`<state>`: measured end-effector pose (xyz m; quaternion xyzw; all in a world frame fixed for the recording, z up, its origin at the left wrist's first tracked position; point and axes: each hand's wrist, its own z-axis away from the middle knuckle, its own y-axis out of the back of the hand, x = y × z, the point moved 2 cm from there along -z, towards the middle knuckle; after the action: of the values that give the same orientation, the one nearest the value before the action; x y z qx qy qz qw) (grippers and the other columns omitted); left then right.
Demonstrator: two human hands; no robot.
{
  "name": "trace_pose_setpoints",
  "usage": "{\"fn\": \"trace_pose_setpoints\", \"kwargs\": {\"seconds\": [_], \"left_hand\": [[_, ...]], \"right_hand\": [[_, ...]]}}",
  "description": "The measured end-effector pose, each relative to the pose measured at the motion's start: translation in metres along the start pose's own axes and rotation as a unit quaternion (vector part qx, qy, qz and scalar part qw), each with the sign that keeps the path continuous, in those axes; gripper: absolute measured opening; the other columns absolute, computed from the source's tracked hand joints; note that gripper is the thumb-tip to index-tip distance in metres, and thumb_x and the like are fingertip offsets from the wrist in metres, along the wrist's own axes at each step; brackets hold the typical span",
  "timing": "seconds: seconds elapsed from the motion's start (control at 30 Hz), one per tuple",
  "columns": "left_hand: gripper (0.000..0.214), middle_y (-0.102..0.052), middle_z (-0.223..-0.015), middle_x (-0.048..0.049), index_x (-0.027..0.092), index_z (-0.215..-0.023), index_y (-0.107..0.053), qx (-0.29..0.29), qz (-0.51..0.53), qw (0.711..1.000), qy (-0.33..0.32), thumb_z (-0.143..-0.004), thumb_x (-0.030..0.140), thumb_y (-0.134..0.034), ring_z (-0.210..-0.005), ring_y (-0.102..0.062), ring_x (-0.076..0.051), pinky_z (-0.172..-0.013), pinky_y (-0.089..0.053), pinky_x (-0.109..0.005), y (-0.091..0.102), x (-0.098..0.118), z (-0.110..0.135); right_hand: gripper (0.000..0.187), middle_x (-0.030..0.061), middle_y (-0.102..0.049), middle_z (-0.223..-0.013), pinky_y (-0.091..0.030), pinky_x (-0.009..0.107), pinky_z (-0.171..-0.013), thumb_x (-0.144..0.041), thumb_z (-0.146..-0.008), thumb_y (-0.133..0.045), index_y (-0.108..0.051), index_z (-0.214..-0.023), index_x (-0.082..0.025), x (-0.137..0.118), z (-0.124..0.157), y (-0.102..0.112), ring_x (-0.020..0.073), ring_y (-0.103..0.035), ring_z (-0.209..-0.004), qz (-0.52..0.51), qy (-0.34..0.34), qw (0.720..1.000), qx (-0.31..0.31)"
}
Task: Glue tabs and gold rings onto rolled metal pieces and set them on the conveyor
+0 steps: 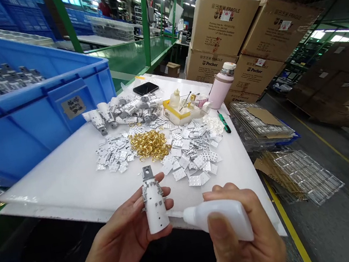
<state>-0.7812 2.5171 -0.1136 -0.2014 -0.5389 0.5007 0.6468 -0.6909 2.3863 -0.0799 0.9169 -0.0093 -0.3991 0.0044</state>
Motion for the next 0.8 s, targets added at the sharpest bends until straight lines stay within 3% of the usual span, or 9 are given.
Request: {"fn": "trace_pose_setpoints", "kwargs": {"seconds": [0.3, 0.6, 0.73, 0.8], "left_hand": [[0.039, -0.065, -0.117, -0.014, 0.019, -0.127, -0.058, -0.002, 0.0, 1.0, -0.001, -0.088, 0.022, -0.054, -0.104, -0.062, -0.028, -0.074, -0.059, -0.036, 0.003, -0.001, -0.002], [0.039, -0.065, -0.117, -0.0144, 0.019, -0.128, -0.058, 0.005, 0.006, 1.0, 0.001, -0.089, 0.021, -0.054, -0.104, -0.062, -0.027, -0.074, -0.059, -0.036, 0.004, -0.004, -0.002], [0.038, -0.066, -0.113, -0.0137, 0.018, -0.126, -0.059, -0.002, 0.023, 1.0, -0.001, -0.089, 0.019, -0.053, -0.102, -0.064, -0.026, -0.073, -0.059, -0.035, 0.004, -0.002, -0.001], [0.037, -0.067, -0.113, -0.0139, 0.018, -0.126, -0.059, -0.002, 0.028, 1.0, -0.003, -0.089, 0.019, -0.053, -0.101, -0.064, -0.027, -0.072, -0.06, -0.035, 0.004, -0.002, 0.0]], "right_hand": [[0.021, 0.0054, -0.063, -0.072, -0.048, 0.03, -0.056, -0.036, -0.078, -0.07, -0.068, -0.071, -0.017, 0.003, -0.001, 0.0, 0.0205, -0.06, -0.071, -0.003, 0.009, 0.999, -0.036], [0.023, 0.0052, -0.063, -0.072, -0.047, 0.03, -0.058, -0.04, -0.076, -0.072, -0.068, -0.07, -0.018, 0.001, 0.0, -0.001, 0.0208, -0.06, -0.075, 0.02, -0.004, 0.999, -0.028], [0.028, 0.0048, -0.061, -0.071, -0.047, 0.035, -0.061, -0.045, -0.077, -0.07, -0.068, -0.071, -0.018, -0.004, 0.0, 0.005, 0.0205, -0.058, -0.069, -0.027, -0.036, 0.999, 0.023], [0.027, 0.0054, -0.061, -0.072, -0.046, 0.036, -0.062, -0.044, -0.078, -0.069, -0.068, -0.074, -0.018, -0.006, 0.002, 0.011, 0.0209, -0.059, -0.068, -0.017, -0.033, 0.999, 0.004]]}}
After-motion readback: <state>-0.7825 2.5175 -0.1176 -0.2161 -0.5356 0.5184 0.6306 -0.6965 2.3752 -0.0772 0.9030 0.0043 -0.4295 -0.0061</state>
